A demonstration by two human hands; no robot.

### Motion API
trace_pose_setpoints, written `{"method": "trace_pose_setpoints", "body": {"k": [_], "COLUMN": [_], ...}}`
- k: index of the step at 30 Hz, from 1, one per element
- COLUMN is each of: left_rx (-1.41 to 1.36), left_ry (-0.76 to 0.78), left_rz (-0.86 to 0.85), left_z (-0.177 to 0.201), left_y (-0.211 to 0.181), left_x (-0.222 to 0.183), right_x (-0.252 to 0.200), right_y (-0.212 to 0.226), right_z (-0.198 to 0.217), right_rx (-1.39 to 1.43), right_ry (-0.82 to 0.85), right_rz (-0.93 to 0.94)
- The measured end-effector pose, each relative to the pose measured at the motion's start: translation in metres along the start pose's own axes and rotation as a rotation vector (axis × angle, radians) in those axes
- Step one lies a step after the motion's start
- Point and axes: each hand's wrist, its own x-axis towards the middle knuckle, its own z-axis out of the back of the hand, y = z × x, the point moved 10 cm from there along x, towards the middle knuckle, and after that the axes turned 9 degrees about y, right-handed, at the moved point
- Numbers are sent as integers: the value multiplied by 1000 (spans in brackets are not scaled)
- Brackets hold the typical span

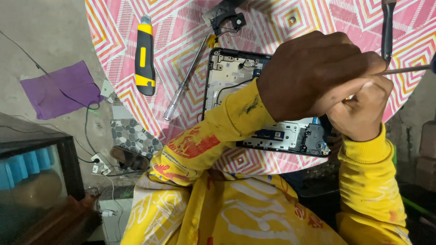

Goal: Using a screwdriver to secure internal components inside a laptop chassis during a repair process.

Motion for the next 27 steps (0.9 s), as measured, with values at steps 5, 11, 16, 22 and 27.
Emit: {"method": "trace_pose_setpoints", "body": {"k": [5, 11, 16, 22, 27], "left_rx": [-56, -96, -115, -30, -23], "left_ry": [144, -62, 58, -134, -114], "left_rz": [-64, -43, -55, -118, -93], "left_z": [-11, 25, 3, 21, 7], "left_y": [1, -9, -2, -13, -4], "left_x": [-2, 3, -4, -3, -9], "right_x": [-27, -3, 8, 1, 34], "right_y": [-18, 3, 12, -2, 19], "right_z": [-8, -4, -3, -7, 24], "right_rx": [-97, -14, 43, -124, 188], "right_ry": [-28, -48, 53, 72, 168], "right_rz": [128, 141, 187, -48, -6]}}
